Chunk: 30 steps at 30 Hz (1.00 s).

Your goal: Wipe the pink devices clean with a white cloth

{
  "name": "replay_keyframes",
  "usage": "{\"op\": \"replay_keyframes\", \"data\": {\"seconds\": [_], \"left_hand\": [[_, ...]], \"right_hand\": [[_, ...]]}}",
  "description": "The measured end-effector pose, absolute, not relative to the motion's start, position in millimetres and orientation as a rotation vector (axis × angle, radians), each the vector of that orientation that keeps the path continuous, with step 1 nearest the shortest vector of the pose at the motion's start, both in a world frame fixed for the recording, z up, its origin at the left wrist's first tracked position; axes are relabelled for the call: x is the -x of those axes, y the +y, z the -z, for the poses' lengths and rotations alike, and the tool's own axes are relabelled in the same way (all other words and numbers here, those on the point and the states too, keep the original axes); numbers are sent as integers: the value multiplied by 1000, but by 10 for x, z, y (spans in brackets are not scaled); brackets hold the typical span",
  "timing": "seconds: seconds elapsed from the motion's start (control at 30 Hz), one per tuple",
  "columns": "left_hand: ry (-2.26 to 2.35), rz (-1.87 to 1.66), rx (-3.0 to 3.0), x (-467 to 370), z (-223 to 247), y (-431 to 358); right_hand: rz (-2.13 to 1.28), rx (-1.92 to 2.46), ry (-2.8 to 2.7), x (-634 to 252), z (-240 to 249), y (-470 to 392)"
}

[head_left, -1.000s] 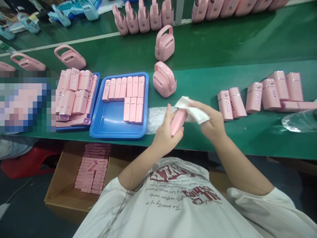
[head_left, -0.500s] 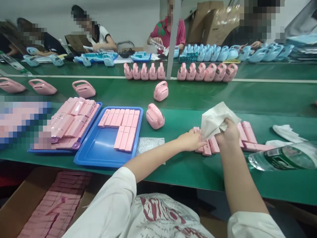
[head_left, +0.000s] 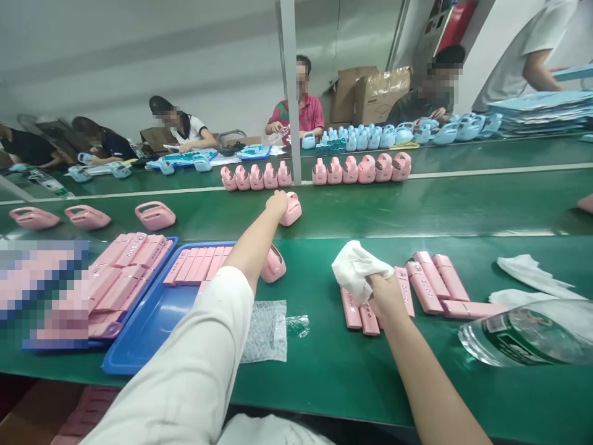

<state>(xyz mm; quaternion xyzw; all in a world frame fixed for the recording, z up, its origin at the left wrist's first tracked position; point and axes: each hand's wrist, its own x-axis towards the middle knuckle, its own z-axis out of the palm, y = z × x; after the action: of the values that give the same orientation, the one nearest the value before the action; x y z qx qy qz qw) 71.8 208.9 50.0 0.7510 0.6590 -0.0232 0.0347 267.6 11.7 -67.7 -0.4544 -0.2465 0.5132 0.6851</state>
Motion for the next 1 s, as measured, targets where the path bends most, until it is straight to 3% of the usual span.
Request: {"op": "replay_keyframes", "data": {"seconds": [0.23, 0.47, 0.63, 0.83, 1.0], "left_hand": [[1919, 95, -2565, -704, -650, 1885], [1397, -348, -3004, -142, -926, 734], [1046, -605, -2823, 333, -518, -55], [1169, -989, -2477, 712, 170, -395], [1123, -1009, -2394, 666, 422, -532]], "right_hand": [[-1052, 1158, -683, -2735, 736, 90], [-1062, 1222, -761, -2716, 805, 49], [-1276, 1027, -827, -2610, 856, 60], [-1220, 860, -939, -2238, 763, -134], [-1238, 774, -1414, -1731, 749, -421]]}}
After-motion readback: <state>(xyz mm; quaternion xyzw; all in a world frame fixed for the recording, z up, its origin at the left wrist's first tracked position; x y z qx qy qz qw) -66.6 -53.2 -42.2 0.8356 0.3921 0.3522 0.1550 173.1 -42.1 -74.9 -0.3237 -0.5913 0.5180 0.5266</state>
